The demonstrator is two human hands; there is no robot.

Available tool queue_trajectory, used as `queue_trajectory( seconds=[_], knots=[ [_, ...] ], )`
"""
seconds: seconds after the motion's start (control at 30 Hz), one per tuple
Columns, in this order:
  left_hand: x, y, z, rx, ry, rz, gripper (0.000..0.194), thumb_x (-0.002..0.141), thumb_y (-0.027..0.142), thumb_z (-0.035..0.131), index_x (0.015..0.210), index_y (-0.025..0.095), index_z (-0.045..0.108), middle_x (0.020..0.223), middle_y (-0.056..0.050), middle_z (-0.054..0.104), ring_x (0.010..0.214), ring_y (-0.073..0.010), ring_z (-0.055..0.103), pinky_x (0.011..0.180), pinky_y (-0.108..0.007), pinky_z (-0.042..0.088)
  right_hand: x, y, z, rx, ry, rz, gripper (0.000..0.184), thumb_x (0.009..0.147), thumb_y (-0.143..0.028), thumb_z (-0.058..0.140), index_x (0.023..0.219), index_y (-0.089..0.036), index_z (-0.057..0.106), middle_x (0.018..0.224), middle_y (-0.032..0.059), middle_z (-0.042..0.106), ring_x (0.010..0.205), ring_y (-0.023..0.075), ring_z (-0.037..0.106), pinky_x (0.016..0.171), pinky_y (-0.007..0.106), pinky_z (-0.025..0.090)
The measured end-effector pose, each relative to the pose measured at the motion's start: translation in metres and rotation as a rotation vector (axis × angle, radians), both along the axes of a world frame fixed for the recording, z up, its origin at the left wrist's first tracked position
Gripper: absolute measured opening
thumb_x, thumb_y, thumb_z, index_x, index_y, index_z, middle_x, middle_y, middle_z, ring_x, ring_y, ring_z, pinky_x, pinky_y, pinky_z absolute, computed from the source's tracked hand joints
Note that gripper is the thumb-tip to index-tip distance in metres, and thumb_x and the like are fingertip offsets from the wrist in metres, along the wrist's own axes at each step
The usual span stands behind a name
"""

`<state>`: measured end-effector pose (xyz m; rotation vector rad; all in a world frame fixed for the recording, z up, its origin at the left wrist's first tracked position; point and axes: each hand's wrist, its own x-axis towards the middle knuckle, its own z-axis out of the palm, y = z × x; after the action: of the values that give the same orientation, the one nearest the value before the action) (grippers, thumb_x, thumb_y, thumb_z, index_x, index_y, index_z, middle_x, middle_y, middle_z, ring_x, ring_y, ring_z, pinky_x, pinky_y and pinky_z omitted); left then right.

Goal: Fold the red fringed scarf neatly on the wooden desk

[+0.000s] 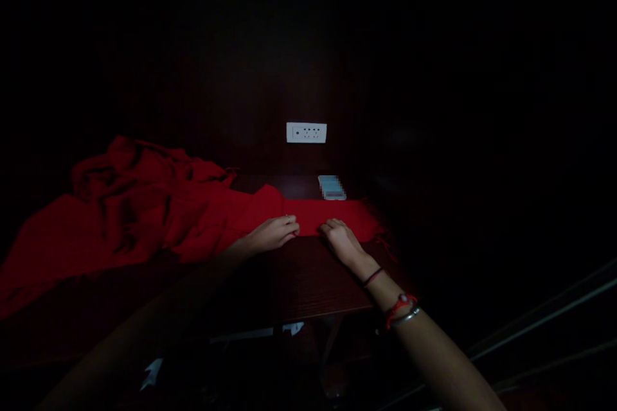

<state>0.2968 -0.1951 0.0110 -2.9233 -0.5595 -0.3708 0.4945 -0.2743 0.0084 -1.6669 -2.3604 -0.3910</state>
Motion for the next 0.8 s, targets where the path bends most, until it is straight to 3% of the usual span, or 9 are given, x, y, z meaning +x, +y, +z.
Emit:
queue_trajectory(
  seconds=[0.23, 0.4, 0.57, 0.8],
  knots=[
    [-0.001, -0.001, 0.002, -0.019, 0.076, 0.016, 0.017, 0.085, 0.022, 0.037, 0.091, 0.019, 0.053, 0.095, -0.004, 0.052, 0.082, -0.0138, 0.052, 0.069, -0.023, 0.042, -0.002, -0.008, 0.003, -0.026, -0.136, -0.061, 0.021, 0.084, -0.019, 0.039, 0.089, -0.015, 0.059, 0.088, 0.0080, 0.057, 0.082, 0.0165, 0.051, 0.072, 0.026, 0.038],
    [-0.003, 0.000, 0.004, -0.004, 0.086, -0.064, 0.017, 0.084, 0.022, 0.038, 0.087, 0.018, 0.054, 0.092, -0.004, 0.054, 0.087, -0.0152, 0.051, 0.075, -0.024, 0.041, 0.015, -0.028, 0.003, -0.113, -0.205, -0.114, 0.023, 0.084, -0.015, 0.037, 0.096, -0.015, 0.057, 0.089, 0.0087, 0.060, 0.081, 0.0161, 0.056, 0.067, 0.023, 0.039],
    [-0.004, 0.003, 0.003, -0.047, 0.091, -0.057, 0.015, 0.081, 0.019, 0.039, 0.087, 0.018, 0.053, 0.090, -0.004, 0.055, 0.085, -0.0147, 0.052, 0.074, -0.023, 0.041, 0.033, -0.034, 0.003, -0.131, -0.231, -0.221, 0.023, 0.086, -0.019, 0.036, 0.096, -0.016, 0.056, 0.088, 0.0087, 0.062, 0.077, 0.0162, 0.059, 0.061, 0.022, 0.040],
    [-0.002, -0.002, 0.001, 0.106, 0.116, -0.003, 0.016, 0.081, 0.018, 0.038, 0.088, 0.017, 0.051, 0.094, -0.006, 0.054, 0.083, -0.0164, 0.053, 0.066, -0.024, 0.043, 0.029, -0.027, 0.012, -0.083, -0.214, -0.259, 0.026, 0.085, -0.023, 0.038, 0.105, -0.019, 0.054, 0.094, 0.0089, 0.060, 0.084, 0.0180, 0.057, 0.063, 0.024, 0.041]
  ],
)
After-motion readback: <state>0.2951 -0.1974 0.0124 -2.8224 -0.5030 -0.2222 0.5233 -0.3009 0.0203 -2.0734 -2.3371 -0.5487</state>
